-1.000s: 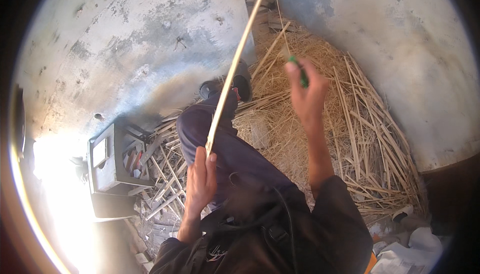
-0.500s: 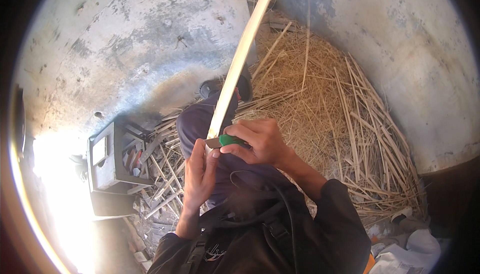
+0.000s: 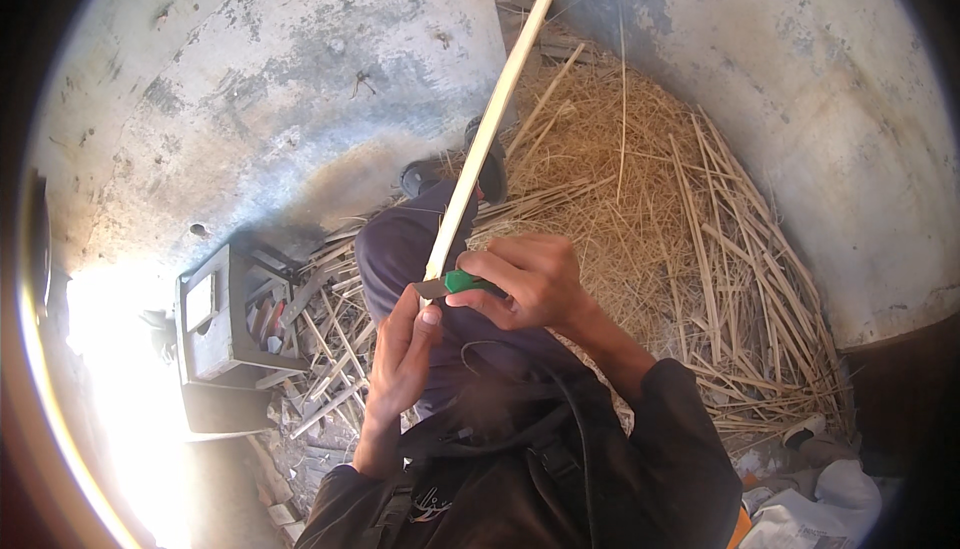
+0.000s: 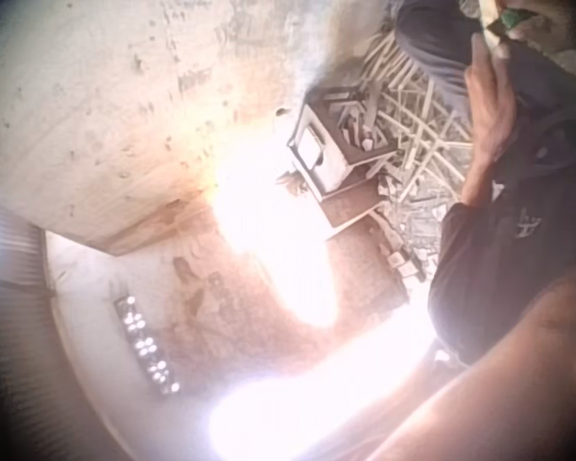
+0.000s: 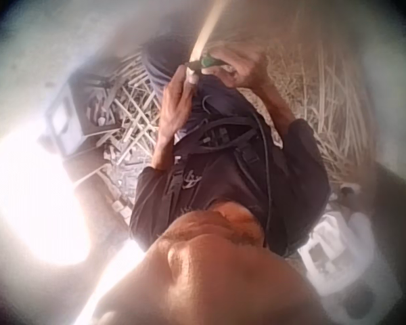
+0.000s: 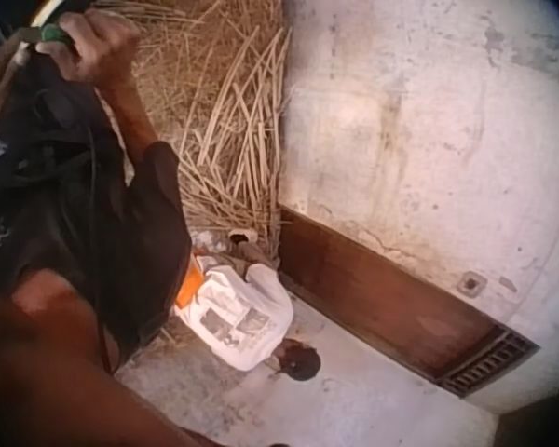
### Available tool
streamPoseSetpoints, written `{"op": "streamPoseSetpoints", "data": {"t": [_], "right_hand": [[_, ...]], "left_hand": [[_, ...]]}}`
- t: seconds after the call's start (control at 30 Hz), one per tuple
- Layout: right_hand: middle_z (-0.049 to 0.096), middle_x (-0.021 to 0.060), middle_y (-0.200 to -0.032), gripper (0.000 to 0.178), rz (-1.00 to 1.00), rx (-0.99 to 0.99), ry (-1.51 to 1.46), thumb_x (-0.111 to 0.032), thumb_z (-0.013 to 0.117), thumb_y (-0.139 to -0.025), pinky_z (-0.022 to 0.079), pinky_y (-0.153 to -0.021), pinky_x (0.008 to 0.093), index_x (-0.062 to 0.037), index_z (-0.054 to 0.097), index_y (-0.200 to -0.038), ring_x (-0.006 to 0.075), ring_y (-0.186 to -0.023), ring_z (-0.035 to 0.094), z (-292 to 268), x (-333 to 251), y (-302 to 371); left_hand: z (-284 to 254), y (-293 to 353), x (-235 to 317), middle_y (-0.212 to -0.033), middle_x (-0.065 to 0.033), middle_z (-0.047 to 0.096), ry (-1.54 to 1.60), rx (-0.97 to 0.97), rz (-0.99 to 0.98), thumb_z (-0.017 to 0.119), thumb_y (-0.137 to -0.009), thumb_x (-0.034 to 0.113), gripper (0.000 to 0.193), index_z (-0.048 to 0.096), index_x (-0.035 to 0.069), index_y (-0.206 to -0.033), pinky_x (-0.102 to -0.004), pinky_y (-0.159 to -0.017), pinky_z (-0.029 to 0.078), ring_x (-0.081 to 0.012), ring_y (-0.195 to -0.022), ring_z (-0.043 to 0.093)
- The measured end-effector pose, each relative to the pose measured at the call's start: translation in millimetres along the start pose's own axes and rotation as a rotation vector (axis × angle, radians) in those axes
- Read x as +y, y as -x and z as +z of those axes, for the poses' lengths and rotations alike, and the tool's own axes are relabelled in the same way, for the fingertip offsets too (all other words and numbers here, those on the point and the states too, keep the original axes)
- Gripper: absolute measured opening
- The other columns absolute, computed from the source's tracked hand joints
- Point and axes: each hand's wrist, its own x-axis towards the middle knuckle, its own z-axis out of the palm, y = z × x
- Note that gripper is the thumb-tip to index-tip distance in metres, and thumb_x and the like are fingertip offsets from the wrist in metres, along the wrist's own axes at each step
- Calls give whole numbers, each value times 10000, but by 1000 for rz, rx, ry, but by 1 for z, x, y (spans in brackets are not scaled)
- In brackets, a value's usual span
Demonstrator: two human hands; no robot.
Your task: The person sits on the floor and uses a green utility knife to shave thin strips from a long bamboo pole. They hold the pole with their left hand and scrape the blade along its length with their right hand, creating a pile of shavings on the ground.
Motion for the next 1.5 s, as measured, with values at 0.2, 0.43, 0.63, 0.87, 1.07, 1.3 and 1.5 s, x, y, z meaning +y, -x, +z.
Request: {"op": "streamPoseSetpoints", "data": {"t": [0.2,0.43,0.63,0.87,1.07,1.3,1.5], "right_hand": [[595,-21,-650,356,-23,7,71,-474,840,-863,468,-509,326,-133,745,-905,177,-540,628,-4,-2,-3],[577,-24,-631,360,-20,20,92,-470,845,-860,454,-500,330,-126,744,-894,174,-528,609,-4,0,1],[555,-21,-615,363,-20,30,85,-466,844,-864,433,-484,330,-118,745,-888,173,-510,581,-3,2,2],[518,-11,-600,371,-3,46,128,-475,831,-875,405,-473,343,-115,743,-882,179,-495,549,2,0,8],[578,-10,-619,346,11,3,173,-447,837,-877,442,-494,329,-113,745,-882,183,-516,597,-1,-3,9],[747,67,-758,312,211,191,126,-343,832,-918,531,-532,311,-42,751,-923,194,-624,728,-26,45,6],[740,90,-765,321,225,155,99,-317,837,-919,553,-549,310,-11,746,-950,205,-642,738,-32,41,4]], "left_hand": [[0,1,1,-662,-156,531,21,-13,-25,554,-1123,213,277,499,-11,-970,-387,-578,403,-232,-592,453],[2,0,0,-651,-171,532,-19,-11,-16,553,-1124,222,293,502,-16,-963,-397,-578,410,-265,-577,469],[2,-1,1,-649,-175,532,-9,-12,-15,551,-1125,220,293,502,-19,-963,-407,-577,410,-298,-573,471],[0,0,-6,-654,-201,511,-39,-20,-14,550,-1120,208,283,491,-15,-957,-423,-580,402,-336,-572,467],[1,0,-7,-662,-207,507,-43,-13,-25,554,-1118,223,298,487,-13,-950,-432,-601,411,-377,-594,467],[-3,17,-17,-663,-188,522,-64,-64,-92,558,-1117,237,314,485,-4,-929,-419,-604,416,-321,-589,494],[-7,17,-25,-679,-125,518,-37,-104,-54,555,-1123,250,297,510,3,-965,-372,-580,400,-198,-585,490]]}}
